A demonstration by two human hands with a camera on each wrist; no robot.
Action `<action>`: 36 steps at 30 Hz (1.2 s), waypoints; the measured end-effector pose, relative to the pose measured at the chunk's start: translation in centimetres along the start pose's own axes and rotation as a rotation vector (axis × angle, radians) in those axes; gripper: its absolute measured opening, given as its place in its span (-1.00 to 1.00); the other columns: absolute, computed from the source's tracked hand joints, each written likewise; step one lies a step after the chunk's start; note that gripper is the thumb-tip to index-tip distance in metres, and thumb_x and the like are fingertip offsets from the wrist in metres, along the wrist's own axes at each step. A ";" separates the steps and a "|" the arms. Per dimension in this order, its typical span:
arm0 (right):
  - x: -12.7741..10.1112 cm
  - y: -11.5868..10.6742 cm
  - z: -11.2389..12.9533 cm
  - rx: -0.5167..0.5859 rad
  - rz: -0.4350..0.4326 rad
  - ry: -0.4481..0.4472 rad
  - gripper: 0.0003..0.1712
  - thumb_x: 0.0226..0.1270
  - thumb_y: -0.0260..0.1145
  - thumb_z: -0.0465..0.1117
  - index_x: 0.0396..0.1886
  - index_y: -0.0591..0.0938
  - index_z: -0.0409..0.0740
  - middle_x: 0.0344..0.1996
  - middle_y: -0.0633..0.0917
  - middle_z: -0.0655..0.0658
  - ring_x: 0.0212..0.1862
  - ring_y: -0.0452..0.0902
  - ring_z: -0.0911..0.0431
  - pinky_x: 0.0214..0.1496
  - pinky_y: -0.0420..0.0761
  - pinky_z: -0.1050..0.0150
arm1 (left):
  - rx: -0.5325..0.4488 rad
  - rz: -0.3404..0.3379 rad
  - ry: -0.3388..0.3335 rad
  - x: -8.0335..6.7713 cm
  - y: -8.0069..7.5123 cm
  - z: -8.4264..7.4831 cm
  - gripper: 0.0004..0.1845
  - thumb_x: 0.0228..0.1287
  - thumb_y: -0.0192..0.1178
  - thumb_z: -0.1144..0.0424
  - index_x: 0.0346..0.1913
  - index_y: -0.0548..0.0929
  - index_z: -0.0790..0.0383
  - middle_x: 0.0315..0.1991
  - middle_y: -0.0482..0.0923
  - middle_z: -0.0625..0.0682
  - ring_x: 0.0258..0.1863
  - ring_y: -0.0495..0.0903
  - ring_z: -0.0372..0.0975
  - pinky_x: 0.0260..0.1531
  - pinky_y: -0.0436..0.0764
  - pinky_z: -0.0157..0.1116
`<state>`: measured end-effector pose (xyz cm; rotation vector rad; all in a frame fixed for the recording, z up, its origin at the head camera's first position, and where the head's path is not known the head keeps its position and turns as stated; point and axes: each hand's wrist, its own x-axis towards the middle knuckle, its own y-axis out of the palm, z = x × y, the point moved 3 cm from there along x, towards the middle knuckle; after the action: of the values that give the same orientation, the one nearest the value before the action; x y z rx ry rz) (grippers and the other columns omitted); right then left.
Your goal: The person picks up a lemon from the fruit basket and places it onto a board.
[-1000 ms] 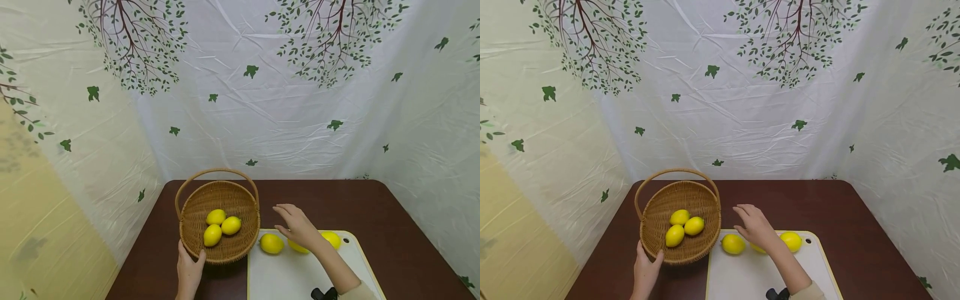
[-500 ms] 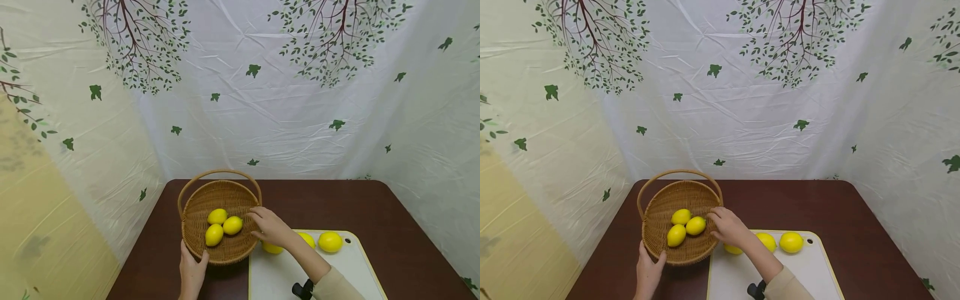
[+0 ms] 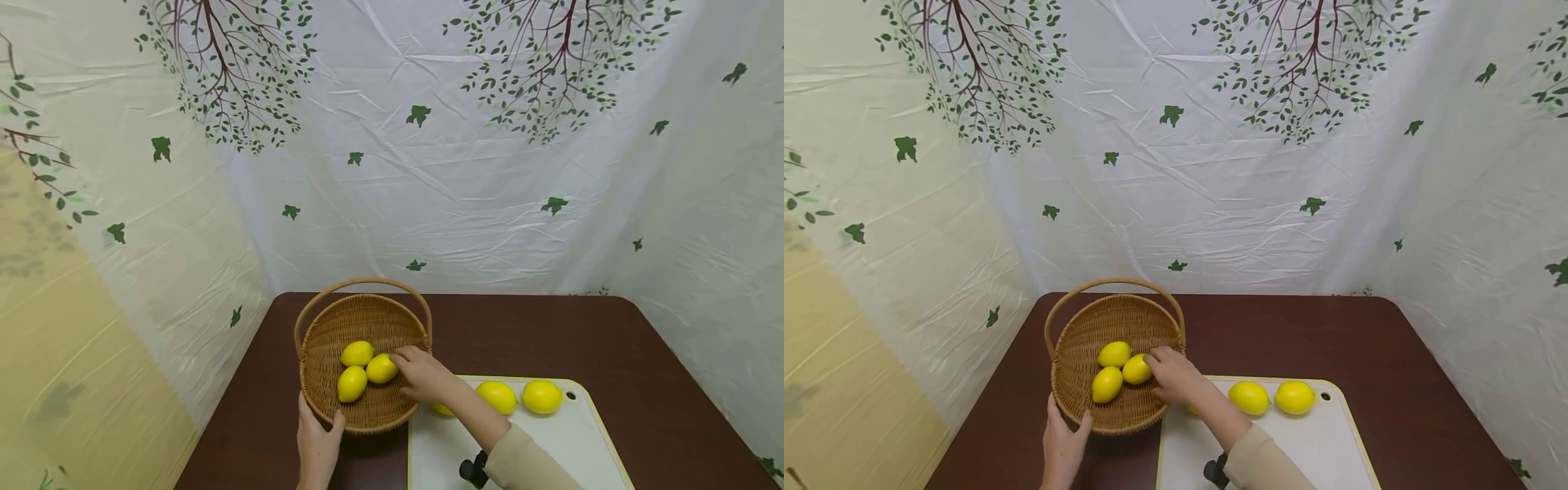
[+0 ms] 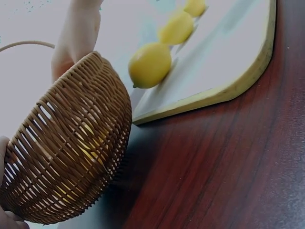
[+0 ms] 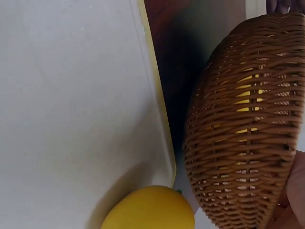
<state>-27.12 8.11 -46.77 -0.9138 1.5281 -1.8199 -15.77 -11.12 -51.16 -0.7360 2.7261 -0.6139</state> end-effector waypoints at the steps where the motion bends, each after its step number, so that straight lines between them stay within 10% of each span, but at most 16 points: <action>1: 0.2 0.0 0.1 -0.004 0.016 0.009 -0.29 0.02 0.35 -0.08 0.18 0.36 -0.22 0.11 0.40 -0.20 0.17 0.28 -0.02 0.14 0.35 0.12 | 0.001 -0.001 0.000 0.0 0.0 0.0 0.02 0.07 0.15 0.07 0.37 -0.32 0.30 0.33 -0.13 0.37 0.23 0.08 0.18 0.02 0.26 0.12; 19: 2.0 2.3 1.1 -0.132 0.146 0.059 -0.22 -0.06 0.40 -0.02 0.20 0.36 -0.12 0.16 0.37 -0.19 0.20 0.26 -0.04 0.19 0.30 0.13 | 0.036 -0.069 -0.035 -0.8 0.2 0.4 -0.01 0.04 0.15 0.09 0.37 -0.27 0.32 0.32 -0.12 0.40 0.22 0.04 0.23 0.01 0.22 0.17; 36: 2.9 3.2 0.9 0.017 0.074 0.163 -0.07 -0.05 0.39 0.00 0.27 0.22 -0.26 0.17 0.35 -0.25 0.18 0.30 -0.10 0.14 0.35 0.05 | 0.008 -0.076 -0.043 -1.3 0.2 0.6 0.01 0.01 0.18 0.12 0.37 -0.25 0.33 0.30 -0.07 0.41 0.18 0.11 0.22 -0.01 0.26 0.16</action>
<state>-28.12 4.69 -49.48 -0.7057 1.6200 -1.8894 -14.53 -10.45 -51.62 -0.8439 2.6658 -0.6176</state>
